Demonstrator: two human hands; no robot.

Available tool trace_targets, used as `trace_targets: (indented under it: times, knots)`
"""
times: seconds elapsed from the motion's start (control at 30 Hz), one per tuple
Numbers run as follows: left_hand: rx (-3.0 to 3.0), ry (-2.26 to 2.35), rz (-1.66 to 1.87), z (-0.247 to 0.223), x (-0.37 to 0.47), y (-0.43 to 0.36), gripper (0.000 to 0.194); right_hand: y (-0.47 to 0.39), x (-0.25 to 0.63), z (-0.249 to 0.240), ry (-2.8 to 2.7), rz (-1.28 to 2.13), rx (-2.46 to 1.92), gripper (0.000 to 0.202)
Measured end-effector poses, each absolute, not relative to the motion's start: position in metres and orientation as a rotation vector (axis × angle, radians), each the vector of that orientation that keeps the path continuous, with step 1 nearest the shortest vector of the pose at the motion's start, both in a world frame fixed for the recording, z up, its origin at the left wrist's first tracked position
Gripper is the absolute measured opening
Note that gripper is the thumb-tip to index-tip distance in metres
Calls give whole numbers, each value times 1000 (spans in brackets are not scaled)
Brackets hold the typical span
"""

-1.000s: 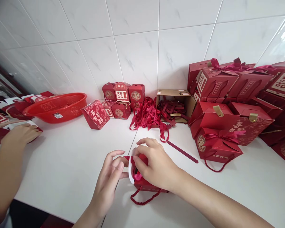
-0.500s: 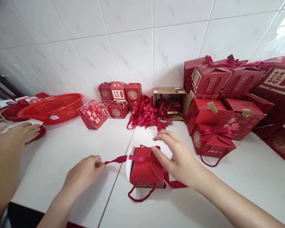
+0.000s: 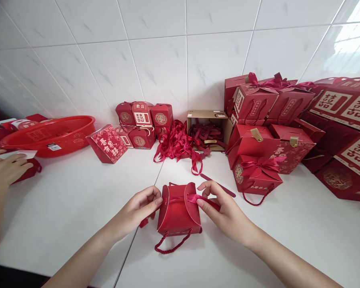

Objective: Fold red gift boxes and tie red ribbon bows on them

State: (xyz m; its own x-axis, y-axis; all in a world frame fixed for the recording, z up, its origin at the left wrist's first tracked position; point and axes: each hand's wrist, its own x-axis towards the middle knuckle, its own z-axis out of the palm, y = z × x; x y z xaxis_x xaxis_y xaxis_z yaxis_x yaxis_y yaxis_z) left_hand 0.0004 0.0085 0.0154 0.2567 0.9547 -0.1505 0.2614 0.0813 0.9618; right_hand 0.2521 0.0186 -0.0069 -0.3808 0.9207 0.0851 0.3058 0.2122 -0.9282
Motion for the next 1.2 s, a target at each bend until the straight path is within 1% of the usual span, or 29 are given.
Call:
trace_targets:
  times: [0.2, 0.27, 0.3, 0.37, 0.47, 0.57, 0.63, 0.67, 0.7, 0.8, 0.83, 0.87, 0.9, 0.97, 1.03, 1.1, 1.17, 1.2]
  knots:
    - [1479, 1284, 821, 30, -6, 12, 30, 27, 273, 5, -2245, 532, -918, 14]
    - [1484, 1310, 830, 37, -5, 13, 31, 29, 273, 12, -2269, 457, -890, 18]
    - [1481, 1325, 830, 40, -4, 14, 33, 30, 272, 16, -2262, 477, -894, 21]
    - [1469, 1358, 824, 43, -3, 15, 37, 32, 268, 22, -2214, 636, -947, 30]
    - [1467, 1398, 788, 41, -2, 17, 38, 37, 262, 21, -2028, 1139, -1119, 47]
    - [1493, 1402, 725, 28, -4, 19, 36, 46, 260, 7, -1829, 1688, -1190, 52]
    - [1502, 1381, 696, 17, -7, 19, 37, 51, 262, -4, -1773, 1878, -1176, 54]
    - [1511, 1381, 699, 12, -10, 18, 36, 51, 264, -9, -1767, 1873, -1180, 54]
    - [1526, 1409, 734, 7, -13, 17, 33, 51, 267, -13, -1776, 1790, -1201, 51]
    - [1606, 1642, 995, 0, -27, 3, 22, 41, 276, -15, -1791, 1217, -1326, 39]
    - [1615, 1698, 1064, -1, -31, -3, 20, 36, 279, -14, -1801, 1067, -1363, 37]
    - [1612, 1711, 1091, -1, -34, -11, 18, 30, 280, -12, -1839, 1006, -1389, 38]
    - [1601, 1680, 1072, -1, -36, -18, 18, 25, 281, -9, -1900, 1033, -1395, 40]
    - [1559, 1556, 950, -3, -34, -30, 15, 15, 278, -5, -2044, 1243, -1320, 41]
    - [1506, 1473, 854, -7, -25, -35, 14, 10, 271, -6, -2057, 1462, -1219, 36]
    - [1432, 1472, 887, -11, -12, -34, 24, 10, 263, -13, -1868, 1635, -1260, 34]
    - [1266, 1484, 1067, -13, -2, -29, 37, 12, 255, -25, -1491, 1791, -1292, 42]
    - [1138, 1447, 1190, -13, 2, -26, 42, 13, 252, -31, -1267, 1848, -1229, 44]
